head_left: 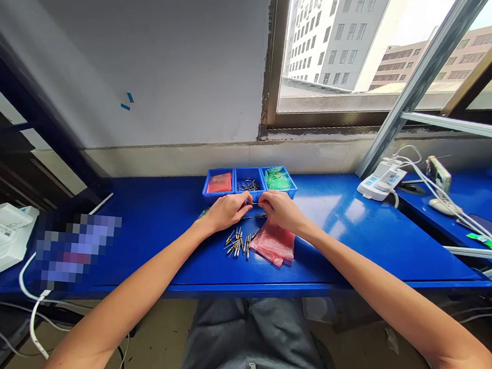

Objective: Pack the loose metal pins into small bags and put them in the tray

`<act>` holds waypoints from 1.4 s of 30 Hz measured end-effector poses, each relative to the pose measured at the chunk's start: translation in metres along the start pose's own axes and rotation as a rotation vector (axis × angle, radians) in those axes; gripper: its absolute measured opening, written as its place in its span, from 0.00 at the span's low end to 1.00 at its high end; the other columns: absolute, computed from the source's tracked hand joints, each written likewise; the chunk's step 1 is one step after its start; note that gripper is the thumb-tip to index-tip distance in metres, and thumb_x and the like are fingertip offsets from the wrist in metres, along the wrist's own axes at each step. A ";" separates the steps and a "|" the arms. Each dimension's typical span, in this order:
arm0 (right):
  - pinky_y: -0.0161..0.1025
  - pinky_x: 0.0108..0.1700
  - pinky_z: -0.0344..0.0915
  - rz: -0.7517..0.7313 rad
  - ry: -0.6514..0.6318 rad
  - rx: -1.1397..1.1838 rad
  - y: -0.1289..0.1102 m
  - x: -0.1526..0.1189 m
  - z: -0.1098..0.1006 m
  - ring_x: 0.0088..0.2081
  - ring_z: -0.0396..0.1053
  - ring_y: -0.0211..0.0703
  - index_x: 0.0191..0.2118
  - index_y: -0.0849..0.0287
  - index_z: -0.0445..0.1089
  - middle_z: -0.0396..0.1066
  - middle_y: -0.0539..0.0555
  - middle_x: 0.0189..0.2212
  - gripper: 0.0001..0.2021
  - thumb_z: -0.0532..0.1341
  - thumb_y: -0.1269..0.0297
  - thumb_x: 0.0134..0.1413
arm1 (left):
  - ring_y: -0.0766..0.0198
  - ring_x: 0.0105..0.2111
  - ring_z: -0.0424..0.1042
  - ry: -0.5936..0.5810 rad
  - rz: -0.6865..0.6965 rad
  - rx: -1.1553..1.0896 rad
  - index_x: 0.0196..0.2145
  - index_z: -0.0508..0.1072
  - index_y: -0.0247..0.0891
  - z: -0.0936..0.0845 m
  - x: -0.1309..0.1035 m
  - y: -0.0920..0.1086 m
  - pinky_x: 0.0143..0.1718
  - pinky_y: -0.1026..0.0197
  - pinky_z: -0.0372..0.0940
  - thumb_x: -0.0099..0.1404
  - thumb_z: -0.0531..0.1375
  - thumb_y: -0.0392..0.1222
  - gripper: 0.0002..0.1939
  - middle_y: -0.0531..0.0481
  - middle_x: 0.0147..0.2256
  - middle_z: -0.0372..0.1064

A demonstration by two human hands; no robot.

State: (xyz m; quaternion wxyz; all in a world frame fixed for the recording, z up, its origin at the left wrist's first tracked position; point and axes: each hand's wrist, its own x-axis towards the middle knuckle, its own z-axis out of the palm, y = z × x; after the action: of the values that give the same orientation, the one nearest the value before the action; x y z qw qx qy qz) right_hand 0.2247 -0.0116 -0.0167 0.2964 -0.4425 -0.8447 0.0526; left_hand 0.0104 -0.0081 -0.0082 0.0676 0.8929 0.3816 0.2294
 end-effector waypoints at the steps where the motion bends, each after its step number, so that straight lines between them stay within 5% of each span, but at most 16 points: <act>1: 0.37 0.39 0.58 -0.013 -0.001 0.003 0.000 0.000 0.000 0.35 0.67 0.41 0.35 0.61 0.73 0.75 0.55 0.34 0.09 0.58 0.73 0.66 | 0.61 0.32 0.73 0.009 0.003 0.013 0.44 0.70 0.40 0.000 0.000 0.000 0.33 0.62 0.60 0.73 0.57 0.40 0.05 0.50 0.34 0.75; 17: 0.35 0.34 0.56 -0.167 0.026 0.166 -0.005 -0.001 0.001 0.29 0.62 0.37 0.30 0.60 0.68 0.69 0.50 0.27 0.10 0.60 0.69 0.66 | 0.65 0.32 0.75 0.305 0.120 0.002 0.51 0.69 0.39 0.007 0.000 -0.005 0.37 0.63 0.69 0.74 0.56 0.41 0.10 0.50 0.38 0.74; 28: 0.34 0.34 0.55 -0.186 0.007 0.293 -0.009 -0.001 0.004 0.28 0.62 0.35 0.30 0.61 0.69 0.70 0.48 0.26 0.08 0.60 0.73 0.62 | 0.59 0.42 0.77 0.225 0.185 -0.029 0.48 0.74 0.40 0.004 -0.002 -0.005 0.45 0.59 0.71 0.73 0.57 0.38 0.08 0.48 0.44 0.77; 35: 0.36 0.31 0.51 -0.136 0.036 0.250 -0.014 -0.001 -0.002 0.25 0.55 0.35 0.25 0.60 0.66 0.64 0.47 0.22 0.18 0.55 0.63 0.69 | 0.61 0.41 0.76 0.265 0.156 0.024 0.49 0.75 0.39 0.006 -0.002 -0.006 0.44 0.60 0.71 0.75 0.53 0.39 0.12 0.46 0.45 0.73; 42: 0.36 0.36 0.58 -0.026 0.105 0.202 -0.008 0.000 0.002 0.31 0.67 0.38 0.35 0.60 0.73 0.75 0.53 0.30 0.08 0.57 0.72 0.64 | 0.61 0.42 0.75 0.287 0.180 0.047 0.51 0.77 0.40 0.005 -0.002 -0.005 0.45 0.59 0.72 0.75 0.53 0.37 0.14 0.44 0.45 0.72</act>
State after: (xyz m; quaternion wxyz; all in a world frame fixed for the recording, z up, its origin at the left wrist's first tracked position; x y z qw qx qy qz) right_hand 0.2180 -0.0162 -0.0156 0.3838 -0.4017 -0.8241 0.1103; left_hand 0.0086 -0.0058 -0.0145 -0.0294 0.8828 0.3110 0.3507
